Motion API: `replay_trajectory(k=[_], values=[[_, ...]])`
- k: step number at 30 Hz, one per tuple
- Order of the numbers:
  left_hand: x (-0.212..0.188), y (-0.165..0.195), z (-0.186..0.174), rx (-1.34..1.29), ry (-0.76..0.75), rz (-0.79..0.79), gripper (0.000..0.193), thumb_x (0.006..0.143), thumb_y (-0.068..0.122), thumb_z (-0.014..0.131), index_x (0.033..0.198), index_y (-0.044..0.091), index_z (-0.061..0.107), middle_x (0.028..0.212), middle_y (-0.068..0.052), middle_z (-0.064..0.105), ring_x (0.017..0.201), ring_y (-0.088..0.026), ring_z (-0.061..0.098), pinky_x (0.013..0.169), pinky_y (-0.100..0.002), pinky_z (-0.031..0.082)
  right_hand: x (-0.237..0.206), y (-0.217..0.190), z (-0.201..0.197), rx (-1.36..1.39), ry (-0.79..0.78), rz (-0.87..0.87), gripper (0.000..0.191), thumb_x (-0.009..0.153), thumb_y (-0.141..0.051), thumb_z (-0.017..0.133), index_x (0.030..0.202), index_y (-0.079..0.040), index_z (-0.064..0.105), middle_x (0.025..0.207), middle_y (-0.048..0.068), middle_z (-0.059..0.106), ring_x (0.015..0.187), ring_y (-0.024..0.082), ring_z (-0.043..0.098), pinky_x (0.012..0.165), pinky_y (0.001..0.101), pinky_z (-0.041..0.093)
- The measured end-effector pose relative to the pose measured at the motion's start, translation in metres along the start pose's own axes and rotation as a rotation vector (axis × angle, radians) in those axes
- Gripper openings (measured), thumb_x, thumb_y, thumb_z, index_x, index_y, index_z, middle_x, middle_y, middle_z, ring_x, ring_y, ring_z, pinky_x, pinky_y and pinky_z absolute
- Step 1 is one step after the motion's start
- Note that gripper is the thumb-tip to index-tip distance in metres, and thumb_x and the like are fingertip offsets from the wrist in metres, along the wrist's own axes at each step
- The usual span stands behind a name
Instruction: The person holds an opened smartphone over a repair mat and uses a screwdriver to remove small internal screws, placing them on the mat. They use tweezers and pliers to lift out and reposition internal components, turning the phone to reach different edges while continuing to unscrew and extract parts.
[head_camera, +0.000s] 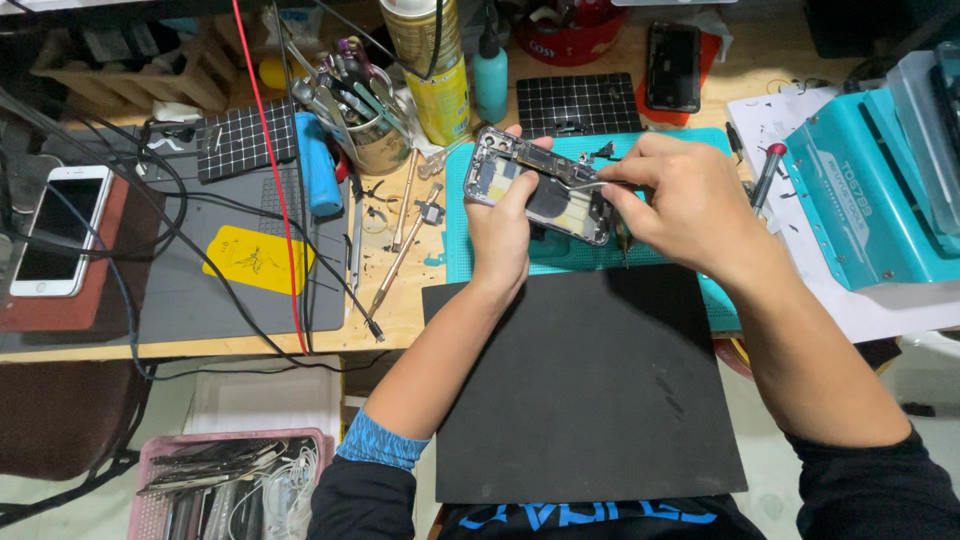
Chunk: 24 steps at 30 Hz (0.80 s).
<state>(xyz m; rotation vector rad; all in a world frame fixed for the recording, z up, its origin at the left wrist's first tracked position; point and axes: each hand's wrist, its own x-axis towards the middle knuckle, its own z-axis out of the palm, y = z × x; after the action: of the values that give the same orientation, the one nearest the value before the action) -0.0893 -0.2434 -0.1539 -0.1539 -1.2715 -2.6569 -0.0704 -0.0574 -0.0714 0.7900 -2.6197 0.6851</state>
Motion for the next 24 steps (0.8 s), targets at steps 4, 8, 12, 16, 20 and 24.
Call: replay_trajectory(k=[4,8,12,16,20,24], values=[[0.0019,0.0013,-0.003,-0.033,0.056,-0.043,0.048,0.094,-0.012,0.052,0.142,-0.004,0.048,0.122,-0.018,0.069,0.106,-0.019,0.066,0.096,-0.034,0.054,-0.0005,-0.0026,0.0004,-0.029,-0.031,0.02,0.019,0.087,-0.018,0.076,0.102,-0.008,0.081,0.088,0.01,0.069,0.074,0.031,0.066,0.068,0.0411,0.052],[0.003,0.0017,-0.0039,-0.036,0.078,-0.019,0.047,0.093,-0.014,0.053,0.138,-0.004,0.049,0.12,-0.018,0.07,0.107,-0.02,0.067,0.096,-0.034,0.054,-0.0011,-0.004,-0.0006,-0.062,-0.058,0.011,0.018,0.086,-0.018,0.074,0.1,-0.008,0.081,0.085,0.01,0.068,0.075,0.032,0.065,0.068,0.0427,0.051],[0.0034,0.0008,-0.0035,-0.048,0.086,-0.007,0.046,0.092,-0.014,0.053,0.137,-0.003,0.049,0.12,-0.018,0.07,0.109,-0.02,0.067,0.098,-0.034,0.053,-0.0046,-0.0053,-0.0013,-0.089,-0.051,0.0,0.018,0.086,-0.019,0.074,0.098,-0.008,0.081,0.085,0.011,0.067,0.076,0.033,0.065,0.068,0.0431,0.051],[0.0028,-0.0005,-0.0032,0.004,0.086,-0.005,0.046,0.093,-0.013,0.053,0.138,-0.003,0.049,0.12,-0.017,0.07,0.107,-0.02,0.066,0.096,-0.034,0.053,-0.0056,-0.0056,-0.0014,-0.089,-0.036,-0.016,0.017,0.087,-0.019,0.073,0.097,-0.007,0.08,0.087,0.01,0.068,0.076,0.032,0.066,0.068,0.0427,0.052],[0.0018,-0.001,-0.003,0.02,0.09,0.012,0.045,0.093,-0.013,0.053,0.137,-0.003,0.049,0.119,-0.016,0.07,0.107,-0.019,0.066,0.097,-0.033,0.054,-0.005,-0.0068,-0.0025,-0.099,-0.042,-0.012,0.017,0.088,-0.019,0.073,0.097,-0.007,0.08,0.087,0.01,0.068,0.075,0.032,0.065,0.068,0.0428,0.052],[-0.0016,0.0002,-0.0032,0.076,0.087,0.039,0.045,0.093,-0.012,0.053,0.137,-0.004,0.05,0.118,-0.015,0.07,0.105,-0.018,0.066,0.095,-0.032,0.054,-0.0041,-0.009,-0.0031,-0.098,-0.055,0.02,0.018,0.088,-0.02,0.073,0.097,-0.007,0.081,0.086,0.01,0.068,0.072,0.032,0.065,0.067,0.0429,0.051]])
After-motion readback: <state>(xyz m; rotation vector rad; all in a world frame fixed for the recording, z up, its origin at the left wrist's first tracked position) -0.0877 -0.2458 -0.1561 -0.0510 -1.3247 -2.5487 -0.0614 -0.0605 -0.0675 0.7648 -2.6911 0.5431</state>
